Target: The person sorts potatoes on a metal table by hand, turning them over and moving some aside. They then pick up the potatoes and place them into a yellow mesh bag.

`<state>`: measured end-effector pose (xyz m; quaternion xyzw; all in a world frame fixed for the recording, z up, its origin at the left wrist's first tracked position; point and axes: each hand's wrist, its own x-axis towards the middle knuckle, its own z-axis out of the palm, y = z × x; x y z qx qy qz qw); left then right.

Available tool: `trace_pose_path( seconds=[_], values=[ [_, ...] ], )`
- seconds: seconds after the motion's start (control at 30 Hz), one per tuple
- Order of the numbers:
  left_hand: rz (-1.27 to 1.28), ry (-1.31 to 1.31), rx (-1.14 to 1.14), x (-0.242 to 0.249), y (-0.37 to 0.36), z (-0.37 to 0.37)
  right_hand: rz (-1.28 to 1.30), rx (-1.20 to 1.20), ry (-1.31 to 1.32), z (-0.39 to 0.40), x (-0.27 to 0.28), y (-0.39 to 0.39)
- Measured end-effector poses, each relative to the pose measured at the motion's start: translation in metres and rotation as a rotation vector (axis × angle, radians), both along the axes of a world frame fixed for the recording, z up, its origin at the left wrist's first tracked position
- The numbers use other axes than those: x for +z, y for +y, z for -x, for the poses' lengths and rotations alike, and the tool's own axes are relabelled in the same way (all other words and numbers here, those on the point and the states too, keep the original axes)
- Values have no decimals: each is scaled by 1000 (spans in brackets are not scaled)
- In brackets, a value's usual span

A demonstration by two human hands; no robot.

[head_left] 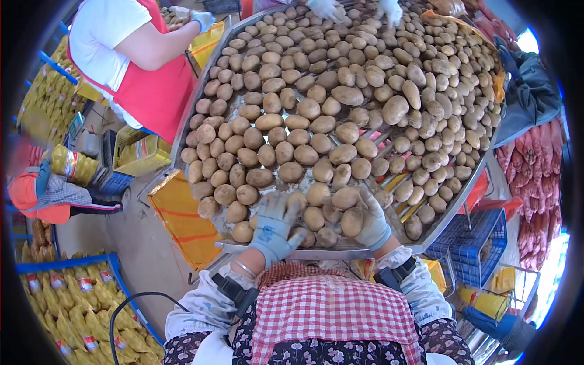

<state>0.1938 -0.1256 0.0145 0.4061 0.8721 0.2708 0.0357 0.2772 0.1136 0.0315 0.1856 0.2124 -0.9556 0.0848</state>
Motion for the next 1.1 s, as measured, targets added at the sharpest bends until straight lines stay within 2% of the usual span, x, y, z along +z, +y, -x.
trace_pose_path(
  seconds=[0.07, 0.1, 0.13, 0.17, 0.2, 0.23, 0.3, 0.33, 0.37, 0.43, 0.47, 0.5, 0.57, 0.67, 0.7, 0.77, 0.83, 0.93, 1.0, 1.03, 1.07, 1.1],
  values=[
    [-24, -34, -191, 5, -10, -5, -73, 4, -9, 3, -2, 1],
    [-10, -24, -167, 11, -17, 5, -177, 4, -48, 7, 13, 0],
    [4, -20, -32, 17, -24, 20, -281, 2, -88, 9, 20, -1],
    [15, -16, 100, 21, -31, 29, -271, 20, -77, 10, 13, 3],
    [15, 281, 414, 11, -31, 35, -543, 57, -78, 8, 5, 7],
    [23, 283, 424, 4, -35, 30, -818, 89, -79, 5, -3, 8],
    [113, 71, 184, 19, -27, 21, -832, 99, -59, 5, -6, 2],
    [81, 59, 105, 30, -21, 12, -845, 99, -58, 5, -7, -1],
    [84, 58, 109, 28, -24, 15, -843, 103, -57, 4, -7, -2],
    [-150, -10, 212, 19, -33, 36, -804, 76, -85, 4, -5, 2],
    [11, 251, 409, 16, -41, 57, -803, 75, -82, 4, -4, 2],
    [11, 253, 408, 12, -50, 73, -839, 78, -87, 4, -2, 2],
    [501, 20, 680, 6, -63, 98, -878, 82, -87, 4, -2, 2],
    [626, -62, 667, 17, -47, 113, -812, 93, -78, 3, -3, 0],
    [628, -64, 675, 17, -51, 113, -721, 97, -106, 2, 0, -1],
    [638, -83, 595, 18, -56, 119, -635, 105, -119, 5, 6, -1],
    [639, -90, 576, 17, -62, 121, -206, 127, -114, 2, 10, -1],
    [508, -173, 600, 11, -67, 118, -178, 209, -87, 9, 37, -13],
    [63, -115, 657, 25, -53, 99, -125, 224, -29, 15, 34, -18],
    [-28, -208, 470, 53, -39, 84, -65, 238, 15, 14, 31, -21],
    [-159, -183, 286, 54, -23, 69, -65, 247, 9, 14, 31, -26],
    [-263, -248, 9, 54, -5, 59, -63, 230, 107, 17, 31, -30]
  ],
)
